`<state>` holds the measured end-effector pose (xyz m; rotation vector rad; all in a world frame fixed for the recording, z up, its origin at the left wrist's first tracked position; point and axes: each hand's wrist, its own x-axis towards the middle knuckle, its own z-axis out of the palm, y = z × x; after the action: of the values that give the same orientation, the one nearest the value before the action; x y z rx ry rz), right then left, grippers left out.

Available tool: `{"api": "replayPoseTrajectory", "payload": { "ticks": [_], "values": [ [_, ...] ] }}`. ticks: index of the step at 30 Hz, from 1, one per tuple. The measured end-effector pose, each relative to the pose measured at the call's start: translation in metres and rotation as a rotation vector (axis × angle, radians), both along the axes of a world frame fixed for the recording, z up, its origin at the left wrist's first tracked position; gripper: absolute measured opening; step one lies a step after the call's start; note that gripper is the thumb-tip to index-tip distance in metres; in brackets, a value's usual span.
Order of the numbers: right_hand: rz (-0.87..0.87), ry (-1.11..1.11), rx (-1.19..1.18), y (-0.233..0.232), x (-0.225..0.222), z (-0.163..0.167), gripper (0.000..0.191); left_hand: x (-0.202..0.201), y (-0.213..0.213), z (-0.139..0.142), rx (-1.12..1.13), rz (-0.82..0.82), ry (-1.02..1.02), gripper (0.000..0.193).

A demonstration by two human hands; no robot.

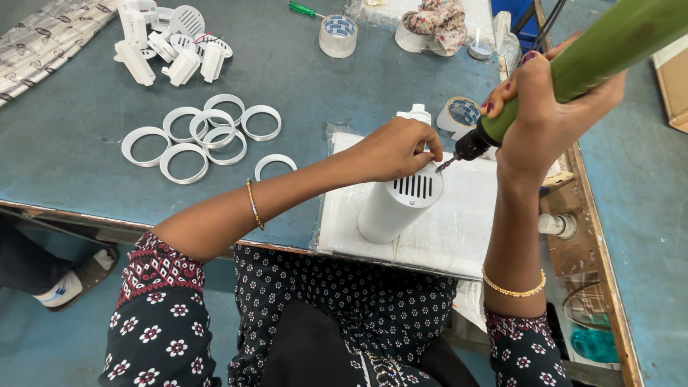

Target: The person uses a green cordless drill to fasten screws into a white cylindrical plastic housing with a vented top. They repeatedly pick up housings, align them on a foam pad, drive screws, and set the assembled units aside. White plastic rings and other components are visible on the table.

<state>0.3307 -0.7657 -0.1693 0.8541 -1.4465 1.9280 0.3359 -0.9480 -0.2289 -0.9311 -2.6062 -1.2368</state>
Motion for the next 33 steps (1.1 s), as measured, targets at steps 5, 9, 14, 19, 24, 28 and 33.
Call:
{"api": "replayPoseTrajectory", "payload": {
  "ticks": [5, 9, 14, 19, 24, 28, 33],
  "values": [
    [-0.008, 0.054, 0.044, -0.002, 0.001, 0.003, 0.015, 0.002, 0.0, 0.0, 0.01, 0.012, -0.063, 0.022],
    [0.001, 0.052, 0.052, -0.002, 0.003, 0.002, 0.015, 0.004, -0.002, 0.002, 0.009, 0.021, -0.089, 0.02],
    [-0.002, 0.042, 0.054, -0.001, 0.006, 0.002, 0.014, 0.006, 0.0, 0.004, -0.01, 0.052, -0.109, 0.018],
    [-0.021, 0.061, 0.059, -0.005, 0.003, -0.002, 0.016, 0.003, -0.002, -0.001, 0.044, 0.028, -0.028, 0.017],
    [0.001, 0.042, 0.077, -0.003, 0.0, -0.009, 0.02, 0.005, -0.003, -0.006, 0.053, -0.022, -0.003, 0.015],
    [0.053, -0.018, -0.001, 0.004, -0.002, -0.006, 0.016, 0.013, -0.003, -0.003, -0.016, -0.03, -0.017, 0.019],
    [0.06, -0.082, -0.118, 0.015, 0.0, 0.002, 0.024, 0.011, 0.003, 0.001, -0.115, -0.016, 0.054, 0.015]
  ]
}}
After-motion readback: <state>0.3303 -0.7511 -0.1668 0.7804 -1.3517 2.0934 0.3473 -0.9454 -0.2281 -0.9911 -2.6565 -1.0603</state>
